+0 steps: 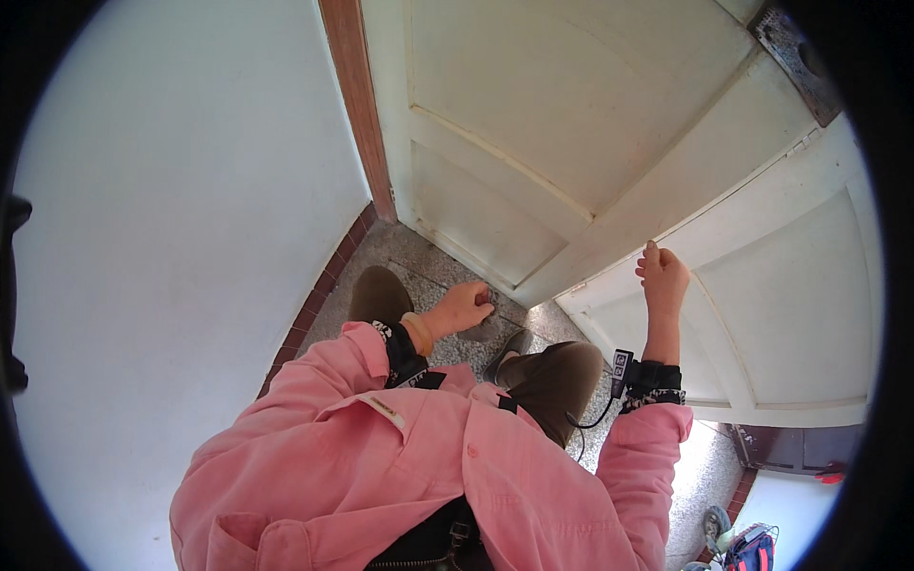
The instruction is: The person sands a white door with a sanding block, moving the block across the surface and edges while kneeling. The person repeatedly rubs the door surface and edges, focusing on different areas throughout the clip.
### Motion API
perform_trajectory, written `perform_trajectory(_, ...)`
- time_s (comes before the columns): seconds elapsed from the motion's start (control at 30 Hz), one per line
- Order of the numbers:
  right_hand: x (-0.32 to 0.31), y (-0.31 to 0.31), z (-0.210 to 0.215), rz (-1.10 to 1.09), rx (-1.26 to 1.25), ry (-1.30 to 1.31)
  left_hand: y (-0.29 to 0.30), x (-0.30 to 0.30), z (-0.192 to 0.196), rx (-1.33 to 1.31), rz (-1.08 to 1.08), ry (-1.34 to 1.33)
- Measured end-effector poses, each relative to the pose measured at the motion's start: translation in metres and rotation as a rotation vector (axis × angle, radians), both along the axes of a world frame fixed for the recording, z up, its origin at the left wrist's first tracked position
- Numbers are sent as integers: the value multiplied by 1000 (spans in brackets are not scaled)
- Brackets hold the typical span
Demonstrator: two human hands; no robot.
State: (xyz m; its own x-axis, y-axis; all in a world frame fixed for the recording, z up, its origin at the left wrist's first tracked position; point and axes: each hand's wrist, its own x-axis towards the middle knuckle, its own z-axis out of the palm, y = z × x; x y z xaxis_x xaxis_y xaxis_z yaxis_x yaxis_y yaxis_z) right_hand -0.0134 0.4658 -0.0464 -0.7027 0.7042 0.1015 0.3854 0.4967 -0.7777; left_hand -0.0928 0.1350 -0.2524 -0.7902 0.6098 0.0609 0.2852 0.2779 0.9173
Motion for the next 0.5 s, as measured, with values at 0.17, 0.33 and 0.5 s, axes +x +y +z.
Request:
perform_trajectory(0.17,-6,-37,-13,178,-190,-14,9,0,29,32,21,16)
perform_trajectory(0.33,2,-118,-31,519,-210,-52,25,5,71,234,-35,-485)
perform_trajectory(0.5,20,-164,-40,760,142,-25,21,16,80,415,-5,-757)
